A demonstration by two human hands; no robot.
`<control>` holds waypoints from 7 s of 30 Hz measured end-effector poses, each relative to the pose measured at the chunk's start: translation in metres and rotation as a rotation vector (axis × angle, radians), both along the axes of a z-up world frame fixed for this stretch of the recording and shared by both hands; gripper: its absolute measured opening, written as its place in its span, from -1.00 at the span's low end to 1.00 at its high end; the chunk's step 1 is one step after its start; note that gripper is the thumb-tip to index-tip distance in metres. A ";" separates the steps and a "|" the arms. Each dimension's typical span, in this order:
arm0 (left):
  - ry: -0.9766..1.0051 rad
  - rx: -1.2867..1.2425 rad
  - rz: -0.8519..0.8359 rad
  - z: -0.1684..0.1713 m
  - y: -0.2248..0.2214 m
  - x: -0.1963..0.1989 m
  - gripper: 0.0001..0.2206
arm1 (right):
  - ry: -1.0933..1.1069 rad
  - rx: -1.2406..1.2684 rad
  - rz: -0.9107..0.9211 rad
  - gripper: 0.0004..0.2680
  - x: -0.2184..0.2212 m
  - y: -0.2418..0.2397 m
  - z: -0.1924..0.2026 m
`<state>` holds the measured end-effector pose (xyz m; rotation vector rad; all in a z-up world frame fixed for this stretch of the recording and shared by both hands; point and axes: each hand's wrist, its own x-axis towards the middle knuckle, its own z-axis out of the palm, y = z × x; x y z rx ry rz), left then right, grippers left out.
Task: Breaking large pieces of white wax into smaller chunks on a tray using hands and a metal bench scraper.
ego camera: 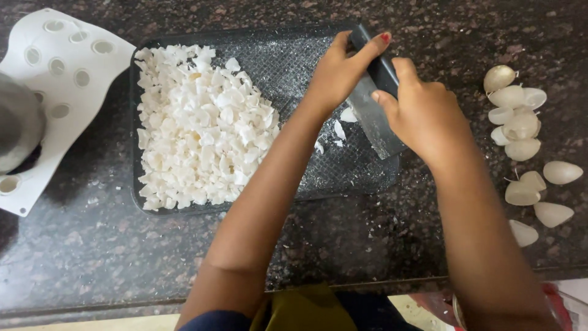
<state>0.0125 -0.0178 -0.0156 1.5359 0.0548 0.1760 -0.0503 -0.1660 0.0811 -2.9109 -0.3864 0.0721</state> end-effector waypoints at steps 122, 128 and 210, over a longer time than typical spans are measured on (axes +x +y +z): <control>-0.312 -0.046 0.016 -0.041 0.032 -0.002 -0.59 | -0.159 0.315 0.077 -0.67 0.001 -0.053 -0.015; -0.193 0.817 -0.056 -0.053 0.026 -0.045 -0.65 | -0.184 0.310 -0.145 -0.64 -0.015 -0.078 -0.011; -0.033 1.057 -0.017 -0.030 0.003 -0.061 -0.69 | -0.122 0.168 -0.100 -0.60 -0.009 -0.060 -0.022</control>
